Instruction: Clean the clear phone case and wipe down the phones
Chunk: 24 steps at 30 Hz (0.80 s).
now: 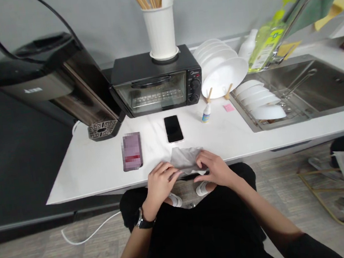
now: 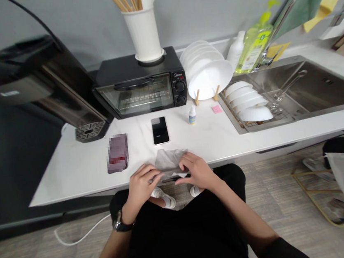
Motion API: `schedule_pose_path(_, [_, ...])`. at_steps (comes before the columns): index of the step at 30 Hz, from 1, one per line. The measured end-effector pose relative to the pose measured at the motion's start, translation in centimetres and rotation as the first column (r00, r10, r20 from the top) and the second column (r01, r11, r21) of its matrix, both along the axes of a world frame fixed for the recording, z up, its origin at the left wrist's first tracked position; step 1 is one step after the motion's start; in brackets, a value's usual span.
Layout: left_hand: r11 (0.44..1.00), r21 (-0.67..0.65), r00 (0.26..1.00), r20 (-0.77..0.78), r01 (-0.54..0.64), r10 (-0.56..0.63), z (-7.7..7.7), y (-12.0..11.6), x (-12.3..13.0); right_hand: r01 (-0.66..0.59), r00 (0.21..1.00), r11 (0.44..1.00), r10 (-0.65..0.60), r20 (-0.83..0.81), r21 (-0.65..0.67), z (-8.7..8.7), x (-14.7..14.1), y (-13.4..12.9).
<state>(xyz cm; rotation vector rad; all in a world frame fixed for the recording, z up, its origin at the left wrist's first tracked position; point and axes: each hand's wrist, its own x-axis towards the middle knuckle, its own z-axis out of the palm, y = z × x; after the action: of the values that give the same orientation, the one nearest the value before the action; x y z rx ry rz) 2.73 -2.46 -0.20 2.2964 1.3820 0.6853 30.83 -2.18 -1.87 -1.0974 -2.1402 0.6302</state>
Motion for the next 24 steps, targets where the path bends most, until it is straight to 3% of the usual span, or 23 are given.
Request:
schedule_pose_path(6, [0.983,0.172,0.996,-0.062,0.067,-0.057,0.7,0.5,-0.1,0.004,0.989,1.0,-0.005,-0.145,-0.01,-0.2,1.0,0.2])
schedule_pose_path(9, [0.982,0.172,0.993,-0.102,0.082,-0.065,0.7,0.8,0.1,0.019,0.98,0.999,-0.028,-0.197,-0.046,0.0,1.0,-0.1])
schedule_pose_path(12, [0.991,0.132,0.996,-0.085,0.037,-0.026,0.6,1.7,0.6,0.149,0.967,0.986,-0.16,-0.197,-0.074,-0.1,0.5,0.0])
schedule_pose_path(16, [0.996,0.076,0.995,-0.083,-0.041,0.047,0.5,3.9,1.1,0.37,0.924,0.929,-0.371,-0.092,-0.026,-0.7,-0.2,1.3])
schedule_pose_path(20, [0.998,0.01,0.989,-0.133,-0.065,0.065,0.4,5.9,1.0,0.451,0.892,0.892,-0.451,-0.025,-0.005,-1.0,-0.6,2.9])
schedule_pose_path(24, [0.991,0.125,0.987,-0.146,-0.051,0.07,0.6,5.5,0.7,0.519,0.855,0.855,-0.518,-0.016,0.012,-0.5,-0.8,3.0])
